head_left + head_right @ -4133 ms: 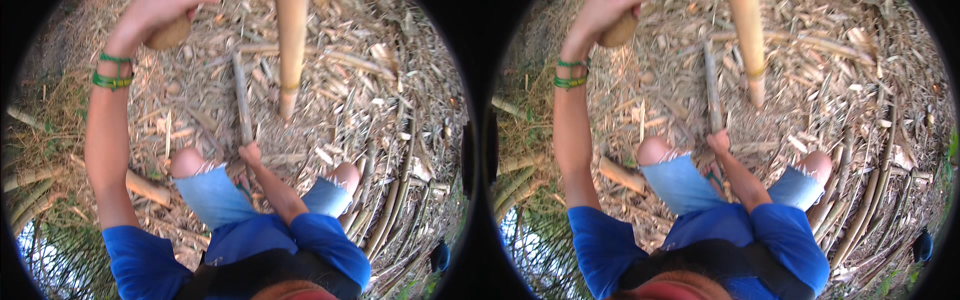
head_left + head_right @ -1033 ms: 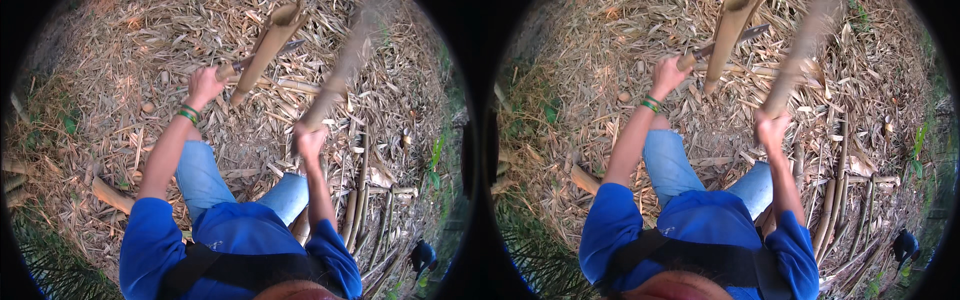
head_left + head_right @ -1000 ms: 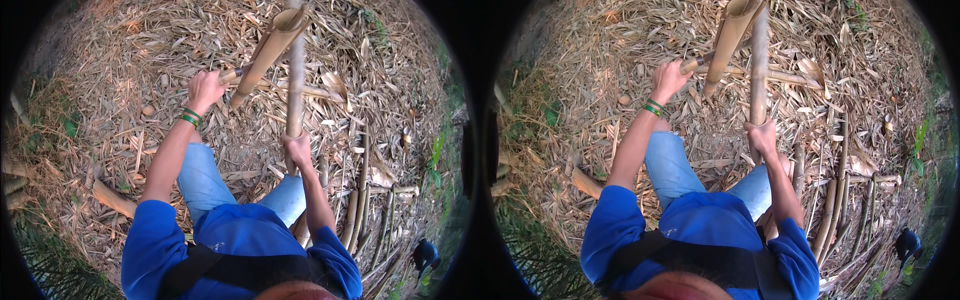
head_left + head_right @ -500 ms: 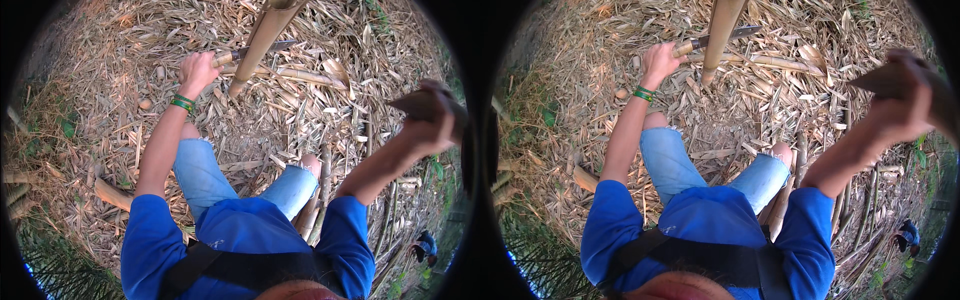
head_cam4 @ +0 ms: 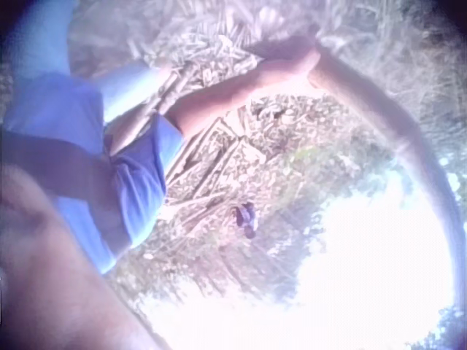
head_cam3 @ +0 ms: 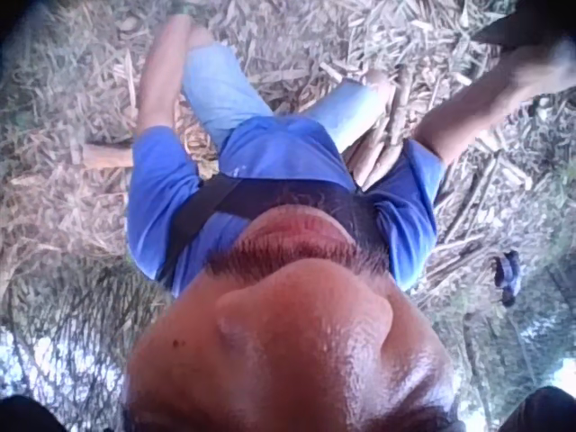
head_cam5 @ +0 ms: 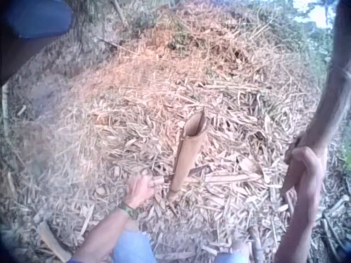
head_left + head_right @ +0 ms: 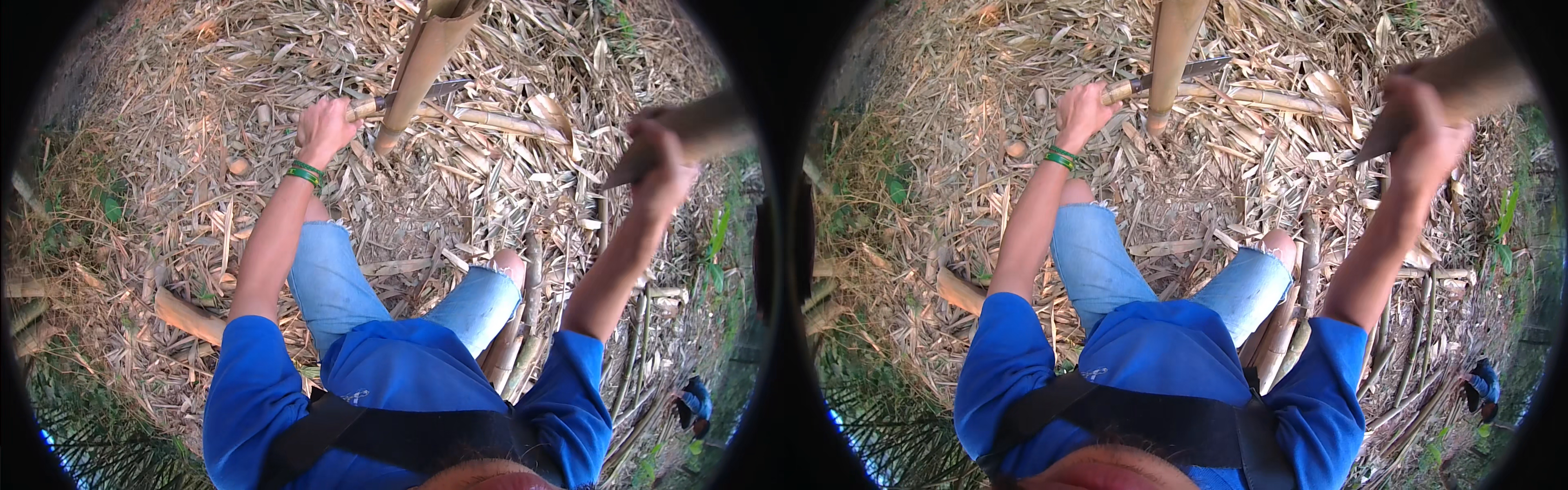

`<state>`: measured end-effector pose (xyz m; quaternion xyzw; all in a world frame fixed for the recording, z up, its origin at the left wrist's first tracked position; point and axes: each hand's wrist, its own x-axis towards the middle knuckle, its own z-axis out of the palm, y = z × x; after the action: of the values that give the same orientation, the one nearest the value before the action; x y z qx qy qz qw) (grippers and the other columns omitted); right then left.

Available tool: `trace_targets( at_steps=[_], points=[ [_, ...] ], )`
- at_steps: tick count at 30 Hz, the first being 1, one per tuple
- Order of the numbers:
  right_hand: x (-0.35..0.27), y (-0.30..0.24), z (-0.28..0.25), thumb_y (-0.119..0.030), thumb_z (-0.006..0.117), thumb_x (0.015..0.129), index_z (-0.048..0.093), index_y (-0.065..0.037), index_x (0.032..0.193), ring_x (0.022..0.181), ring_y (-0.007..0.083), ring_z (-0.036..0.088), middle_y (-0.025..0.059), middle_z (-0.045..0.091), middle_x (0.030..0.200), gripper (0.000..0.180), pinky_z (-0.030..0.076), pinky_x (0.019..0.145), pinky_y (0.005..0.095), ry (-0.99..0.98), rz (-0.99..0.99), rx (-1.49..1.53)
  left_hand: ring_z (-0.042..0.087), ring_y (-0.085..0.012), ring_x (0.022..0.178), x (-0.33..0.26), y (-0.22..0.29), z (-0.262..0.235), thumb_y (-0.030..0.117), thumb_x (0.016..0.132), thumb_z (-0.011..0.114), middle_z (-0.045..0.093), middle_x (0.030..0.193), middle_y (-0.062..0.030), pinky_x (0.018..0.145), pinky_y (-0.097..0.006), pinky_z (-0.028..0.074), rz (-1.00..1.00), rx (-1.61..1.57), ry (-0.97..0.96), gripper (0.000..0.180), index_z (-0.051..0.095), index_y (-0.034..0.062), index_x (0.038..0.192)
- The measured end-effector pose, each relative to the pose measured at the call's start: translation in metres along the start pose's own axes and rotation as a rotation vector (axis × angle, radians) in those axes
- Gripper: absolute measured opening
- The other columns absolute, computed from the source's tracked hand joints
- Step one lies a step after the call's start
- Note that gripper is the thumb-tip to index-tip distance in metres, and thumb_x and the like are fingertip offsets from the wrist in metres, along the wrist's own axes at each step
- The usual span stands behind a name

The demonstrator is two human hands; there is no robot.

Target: The person cuts bamboo stalks into smaller sections using a cleaver and clears away debris while working on the ground.

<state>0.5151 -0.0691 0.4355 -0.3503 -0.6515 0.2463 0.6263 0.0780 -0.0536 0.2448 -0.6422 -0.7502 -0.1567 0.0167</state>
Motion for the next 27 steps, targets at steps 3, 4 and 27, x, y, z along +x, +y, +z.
trace_targets(
  at_steps=[3,4,27],
  points=[
    [0.011,-0.023,0.042,-0.012,0.070,0.076,0.069,0.003,0.104,0.079,0.0242,0.068,0.0155,0.071,0.088,0.031,0.054,0.079,0.0342,0.212,-0.232,0.078,0.072,-0.0335,0.071,0.002,-0.002,0.014,0.044,0.078,0.082,0.073,0.075,-0.0122,0.063,-0.047,0.058,0.060,0.009,0.104,0.035,0.076,0.0192,0.102],
    [-0.007,-0.010,0.063,-0.017,0.071,0.076,0.070,0.004,0.103,0.079,0.0250,0.068,0.0161,0.071,0.087,0.034,0.054,0.078,0.0354,0.339,-0.268,0.050,0.072,-0.0324,0.069,0.001,-0.001,0.020,0.045,0.078,0.082,0.073,0.074,-0.0119,0.061,-0.045,0.057,0.030,-0.021,0.043,0.035,0.077,0.0193,0.102],
    [-0.181,0.175,0.184,-0.024,0.068,0.078,0.071,0.001,0.082,0.057,0.0214,0.063,0.0098,0.067,0.067,0.025,0.050,0.053,0.0359,-0.463,1.143,-0.214,0.074,-0.0305,0.073,-0.017,-0.026,0.043,0.042,0.078,0.083,0.075,0.079,-0.0132,0.063,-0.043,0.058,-0.069,-0.012,-0.014,0.035,0.078,0.0135,0.097]
  ],
)
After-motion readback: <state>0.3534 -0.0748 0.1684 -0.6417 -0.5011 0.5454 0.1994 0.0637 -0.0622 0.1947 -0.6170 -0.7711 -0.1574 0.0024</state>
